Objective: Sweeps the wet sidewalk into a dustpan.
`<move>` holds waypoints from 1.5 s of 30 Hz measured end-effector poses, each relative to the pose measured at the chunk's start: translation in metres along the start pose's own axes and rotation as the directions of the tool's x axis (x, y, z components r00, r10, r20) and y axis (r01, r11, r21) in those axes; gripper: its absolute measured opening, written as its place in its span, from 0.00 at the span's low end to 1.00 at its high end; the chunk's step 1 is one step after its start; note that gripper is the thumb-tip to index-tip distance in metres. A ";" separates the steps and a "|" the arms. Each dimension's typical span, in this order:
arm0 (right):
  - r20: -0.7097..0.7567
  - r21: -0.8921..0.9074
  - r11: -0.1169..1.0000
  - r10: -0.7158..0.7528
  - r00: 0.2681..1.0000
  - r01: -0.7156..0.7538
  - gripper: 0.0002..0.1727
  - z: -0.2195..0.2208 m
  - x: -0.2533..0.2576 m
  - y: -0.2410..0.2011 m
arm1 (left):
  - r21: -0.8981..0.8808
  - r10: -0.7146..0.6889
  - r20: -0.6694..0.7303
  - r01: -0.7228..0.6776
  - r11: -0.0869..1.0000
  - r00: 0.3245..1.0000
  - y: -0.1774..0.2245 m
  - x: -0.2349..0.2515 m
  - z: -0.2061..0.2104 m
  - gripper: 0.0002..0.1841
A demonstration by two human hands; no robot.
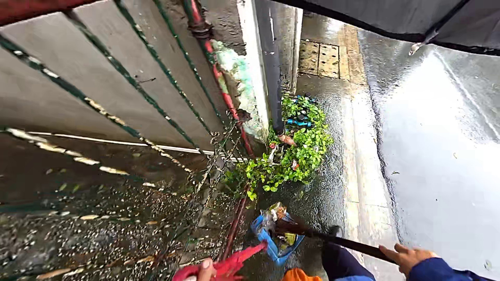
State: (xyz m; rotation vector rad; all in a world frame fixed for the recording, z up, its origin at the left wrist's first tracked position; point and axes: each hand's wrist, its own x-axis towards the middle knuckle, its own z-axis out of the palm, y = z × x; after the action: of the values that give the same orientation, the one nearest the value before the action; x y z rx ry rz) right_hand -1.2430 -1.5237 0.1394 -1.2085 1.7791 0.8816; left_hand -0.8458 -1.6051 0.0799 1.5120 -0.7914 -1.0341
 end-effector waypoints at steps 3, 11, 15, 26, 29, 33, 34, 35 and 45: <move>-0.081 0.081 0.997 0.012 0.997 -0.005 0.36 -0.005 -0.013 0.049 | -0.002 0.053 0.052 -0.053 0.999 0.997 0.035 0.016 0.044 0.04; -0.197 0.223 0.974 0.012 0.980 0.033 0.38 -0.036 0.049 0.142 | 0.032 0.144 -0.032 -0.143 0.989 0.989 0.066 0.048 0.172 0.05; -0.113 0.214 0.977 0.000 0.994 0.024 0.40 -0.093 0.089 0.161 | 0.073 0.121 -0.039 -0.118 0.990 0.992 0.041 0.077 0.228 0.06; -0.182 0.082 0.993 -0.069 0.981 0.085 0.37 -0.227 0.162 0.195 | 0.256 -0.003 -0.064 0.019 0.966 0.998 -0.055 0.141 0.355 0.14; -0.203 0.078 0.997 -0.013 0.979 0.029 0.37 -0.259 0.203 0.173 | 0.248 -0.020 -0.089 0.042 0.968 0.996 -0.056 0.165 0.355 0.14; -0.179 0.078 0.996 0.048 0.983 -0.034 0.37 -0.260 0.284 0.104 | 0.259 -0.075 -0.104 0.100 0.961 0.992 -0.046 0.182 0.354 0.15; -0.158 0.039 0.999 0.028 0.987 -0.022 0.37 -0.258 0.294 0.094 | 0.265 -0.082 -0.107 0.108 0.958 0.991 -0.046 0.185 0.355 0.15; -0.125 -0.003 1.000 -0.003 0.992 0.002 0.37 -0.262 0.295 0.090 | 0.274 -0.076 -0.107 0.103 0.956 0.991 -0.046 0.188 0.357 0.14; -0.138 -0.120 0.992 0.007 0.990 -0.024 0.39 -0.330 0.232 0.148 | 0.266 -0.090 -0.061 0.103 0.959 0.994 -0.037 0.192 0.365 0.13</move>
State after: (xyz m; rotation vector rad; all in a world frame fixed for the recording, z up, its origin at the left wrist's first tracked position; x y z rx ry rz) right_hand -1.5106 -1.8570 0.0947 -1.3637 1.8687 0.9474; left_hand -1.1055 -1.9165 -0.0053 1.8155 -0.8571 -0.9864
